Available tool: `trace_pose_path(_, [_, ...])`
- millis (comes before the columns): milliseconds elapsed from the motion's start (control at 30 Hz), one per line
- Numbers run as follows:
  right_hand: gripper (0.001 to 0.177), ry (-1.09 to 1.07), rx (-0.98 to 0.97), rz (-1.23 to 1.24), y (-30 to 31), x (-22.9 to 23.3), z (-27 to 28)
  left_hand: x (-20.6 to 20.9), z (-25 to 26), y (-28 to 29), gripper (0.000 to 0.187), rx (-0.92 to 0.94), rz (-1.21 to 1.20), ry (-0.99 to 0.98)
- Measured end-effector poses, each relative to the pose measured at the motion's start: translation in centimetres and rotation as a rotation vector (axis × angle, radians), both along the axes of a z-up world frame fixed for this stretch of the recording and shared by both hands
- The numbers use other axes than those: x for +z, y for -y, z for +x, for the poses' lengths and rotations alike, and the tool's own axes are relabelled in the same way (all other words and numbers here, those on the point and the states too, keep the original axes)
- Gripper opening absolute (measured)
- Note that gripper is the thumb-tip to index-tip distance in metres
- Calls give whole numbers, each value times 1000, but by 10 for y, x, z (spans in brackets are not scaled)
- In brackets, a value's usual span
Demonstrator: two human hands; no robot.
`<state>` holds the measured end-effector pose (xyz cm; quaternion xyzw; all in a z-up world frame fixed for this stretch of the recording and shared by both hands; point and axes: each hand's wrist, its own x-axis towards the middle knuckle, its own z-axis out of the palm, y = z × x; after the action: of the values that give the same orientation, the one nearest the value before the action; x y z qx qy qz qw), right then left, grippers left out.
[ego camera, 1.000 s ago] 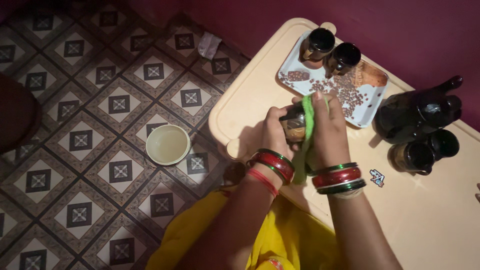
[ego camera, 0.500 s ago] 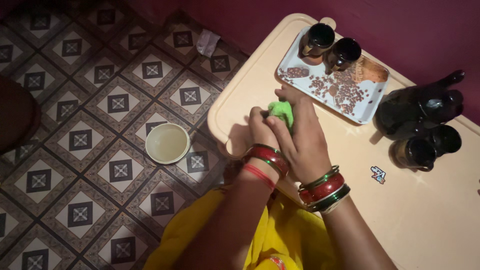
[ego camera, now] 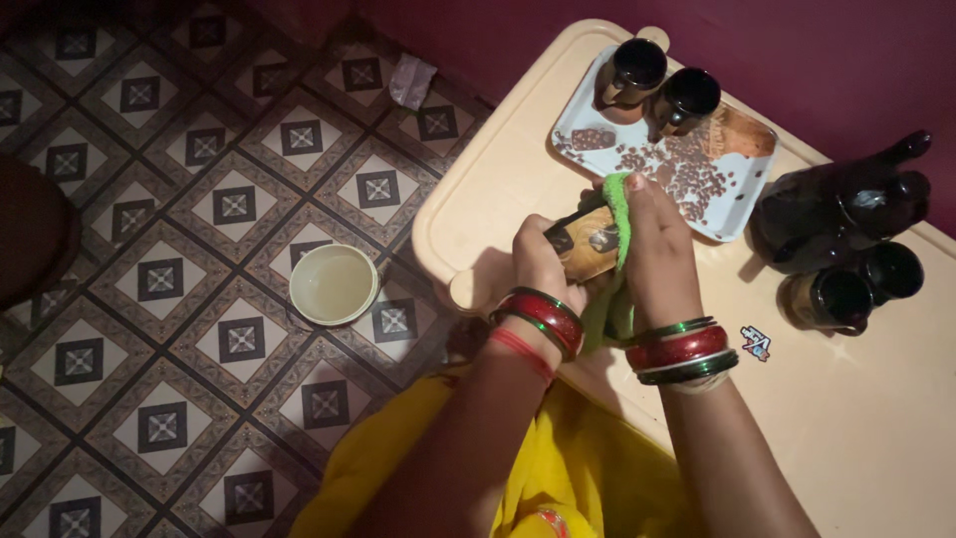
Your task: The person wipes several small dark cups with a green cloth on a low beige table. They handle each cup individually, wiping the exterior and interior, then place the cleaned cups onto a white tray.
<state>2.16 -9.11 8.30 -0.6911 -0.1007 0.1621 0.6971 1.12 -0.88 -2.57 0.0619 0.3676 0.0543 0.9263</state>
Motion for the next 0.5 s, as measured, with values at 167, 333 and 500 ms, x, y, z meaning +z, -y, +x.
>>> trace_pose_path(167, [32,389,42,-304,-1,10,-19,-34,11,-2,33,116,135,37])
trace_pose_path(333, [27,870,138,-309,-8,16,-35,-69,17,-12,51,230,122,155])
trace_pose_path(500, [23,397,37,-231,-10,11,-25,-57,15,-7,40,145,283,-13])
